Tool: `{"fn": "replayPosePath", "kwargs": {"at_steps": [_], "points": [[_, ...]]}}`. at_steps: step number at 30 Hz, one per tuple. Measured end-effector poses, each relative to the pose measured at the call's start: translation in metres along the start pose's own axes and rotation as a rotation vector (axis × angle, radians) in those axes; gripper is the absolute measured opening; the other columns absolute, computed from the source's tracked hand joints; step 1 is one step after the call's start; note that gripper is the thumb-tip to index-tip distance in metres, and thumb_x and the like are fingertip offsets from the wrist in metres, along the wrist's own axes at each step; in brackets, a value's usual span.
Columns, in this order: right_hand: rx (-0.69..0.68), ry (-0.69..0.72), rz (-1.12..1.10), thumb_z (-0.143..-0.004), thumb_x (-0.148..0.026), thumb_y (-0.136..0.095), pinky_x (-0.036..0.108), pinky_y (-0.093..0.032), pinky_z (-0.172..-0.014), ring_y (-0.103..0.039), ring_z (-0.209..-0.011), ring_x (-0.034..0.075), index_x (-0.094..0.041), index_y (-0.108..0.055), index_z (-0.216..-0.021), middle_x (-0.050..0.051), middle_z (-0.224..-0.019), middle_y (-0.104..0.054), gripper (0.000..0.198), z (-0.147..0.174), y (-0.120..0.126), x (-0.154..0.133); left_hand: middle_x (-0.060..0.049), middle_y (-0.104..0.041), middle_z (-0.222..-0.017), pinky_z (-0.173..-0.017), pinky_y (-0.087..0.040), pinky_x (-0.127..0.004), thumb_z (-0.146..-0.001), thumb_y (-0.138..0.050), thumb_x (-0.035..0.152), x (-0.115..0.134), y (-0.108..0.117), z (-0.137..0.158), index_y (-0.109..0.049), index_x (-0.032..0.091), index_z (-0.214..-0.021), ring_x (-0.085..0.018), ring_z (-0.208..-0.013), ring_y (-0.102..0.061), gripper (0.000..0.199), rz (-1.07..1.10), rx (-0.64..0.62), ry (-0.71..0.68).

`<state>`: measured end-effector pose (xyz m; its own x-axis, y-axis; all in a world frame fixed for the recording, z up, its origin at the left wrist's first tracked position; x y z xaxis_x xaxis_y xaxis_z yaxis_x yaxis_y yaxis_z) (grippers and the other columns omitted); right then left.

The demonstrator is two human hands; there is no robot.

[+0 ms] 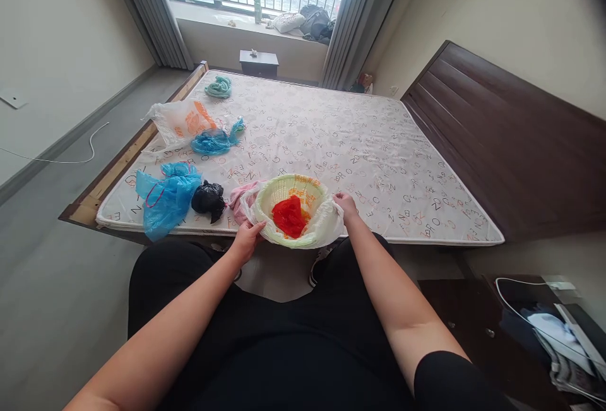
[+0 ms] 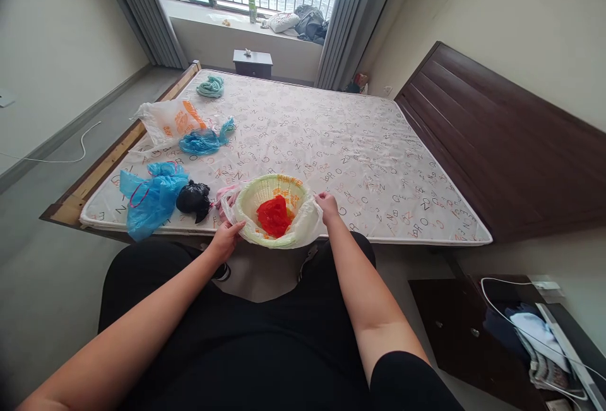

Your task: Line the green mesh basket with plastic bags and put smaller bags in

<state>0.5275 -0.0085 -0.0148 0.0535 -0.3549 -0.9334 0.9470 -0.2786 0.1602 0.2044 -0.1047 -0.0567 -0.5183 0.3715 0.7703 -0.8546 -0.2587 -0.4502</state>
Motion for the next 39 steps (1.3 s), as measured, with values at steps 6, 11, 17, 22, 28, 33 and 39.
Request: {"fn": "replayPosePath", "kwargs": {"at_steps": [6, 11, 17, 22, 28, 33, 39], "points": [[0.075, 0.345, 0.352, -0.083, -0.013, -0.067, 0.022, -0.036, -0.071, -0.051, -0.081, 0.017, -0.022, -0.049, -0.071, 0.0, -0.07, -0.05, 0.023, 0.006, 0.005, 0.003, -0.01, -0.076, -0.096, -0.064, -0.062, -0.032, -0.069, -0.086, 0.02, 0.0, 0.0, -0.001, -0.068, 0.014, -0.111, -0.022, -0.075, -0.073, 0.046, -0.007, 0.01, -0.01], [-0.056, 0.065, 0.071, -0.09, -0.033, -0.063, 0.026, -0.047, -0.07, -0.056, -0.078, 0.017, -0.024, -0.055, -0.082, 0.001, -0.081, -0.059, 0.015, -0.019, 0.0, -0.007, -0.01, -0.076, -0.097, -0.057, -0.06, -0.028, -0.067, -0.086, 0.022, -0.003, 0.002, -0.003, -0.067, 0.014, -0.113, -0.02, -0.071, -0.072, 0.05, -0.026, 0.006, -0.015], [-0.439, -0.536, -0.131, -0.102, -0.046, -0.046, 0.037, -0.056, -0.069, -0.064, -0.069, 0.021, -0.019, -0.061, -0.091, 0.004, -0.074, -0.066, 0.032, -0.043, -0.035, -0.026, -0.012, -0.077, -0.098, -0.059, -0.061, -0.031, -0.066, -0.086, 0.023, -0.003, -0.002, 0.0, -0.067, 0.014, -0.112, -0.024, -0.076, -0.074, 0.05, -0.029, -0.093, -0.017], [-0.619, -0.395, 0.163, -0.094, -0.043, -0.065, 0.035, -0.055, -0.065, -0.065, -0.067, 0.021, -0.016, -0.063, -0.087, 0.006, -0.071, -0.069, 0.028, -0.052, -0.055, -0.047, -0.012, -0.077, -0.1, -0.061, -0.062, -0.032, -0.065, -0.085, 0.023, -0.003, 0.002, -0.003, -0.065, 0.013, -0.115, -0.024, -0.076, -0.074, 0.055, -0.037, -0.068, -0.008], [-0.33, 0.309, 0.768, -0.087, -0.017, -0.065, 0.028, -0.046, -0.072, -0.062, -0.079, 0.019, -0.018, -0.061, -0.09, 0.006, -0.084, -0.068, 0.005, -0.06, -0.059, -0.072, -0.009, -0.076, -0.095, -0.053, -0.057, -0.026, -0.065, -0.085, 0.027, -0.002, 0.002, -0.004, -0.063, 0.014, -0.113, -0.018, -0.066, -0.07, 0.054, -0.109, -0.068, -0.006], [-0.246, 0.824, 1.231, -0.091, -0.015, -0.045, 0.034, -0.043, -0.085, -0.059, -0.106, 0.028, -0.019, -0.062, -0.106, 0.015, -0.113, -0.067, 0.024, -0.044, -0.082, -0.067, -0.008, -0.075, -0.09, -0.049, -0.054, -0.023, -0.066, -0.083, 0.028, -0.001, -0.001, -0.003, -0.064, 0.013, -0.11, -0.016, -0.061, -0.068, 0.05, -0.137, -0.05, -0.007], [-0.357, 0.352, 0.943, -0.098, -0.04, -0.043, 0.033, -0.047, -0.084, -0.064, -0.102, 0.025, -0.017, -0.062, -0.122, 0.012, -0.117, -0.07, 0.039, -0.053, -0.12, -0.084, -0.01, -0.076, -0.093, -0.053, -0.058, -0.027, -0.069, -0.08, 0.028, -0.001, 0.002, -0.004, -0.065, 0.012, -0.109, -0.021, -0.071, -0.072, 0.046, -0.164, -0.083, 0.005]]}}
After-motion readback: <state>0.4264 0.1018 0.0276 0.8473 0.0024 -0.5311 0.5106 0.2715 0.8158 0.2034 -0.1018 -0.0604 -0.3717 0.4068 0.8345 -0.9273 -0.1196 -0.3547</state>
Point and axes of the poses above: each hand's wrist, its own z-axis away from the middle knuckle, its own y-axis out of the back of the hand, x = y × z, the point moved 2 cm from there along -z, towards the middle knuckle
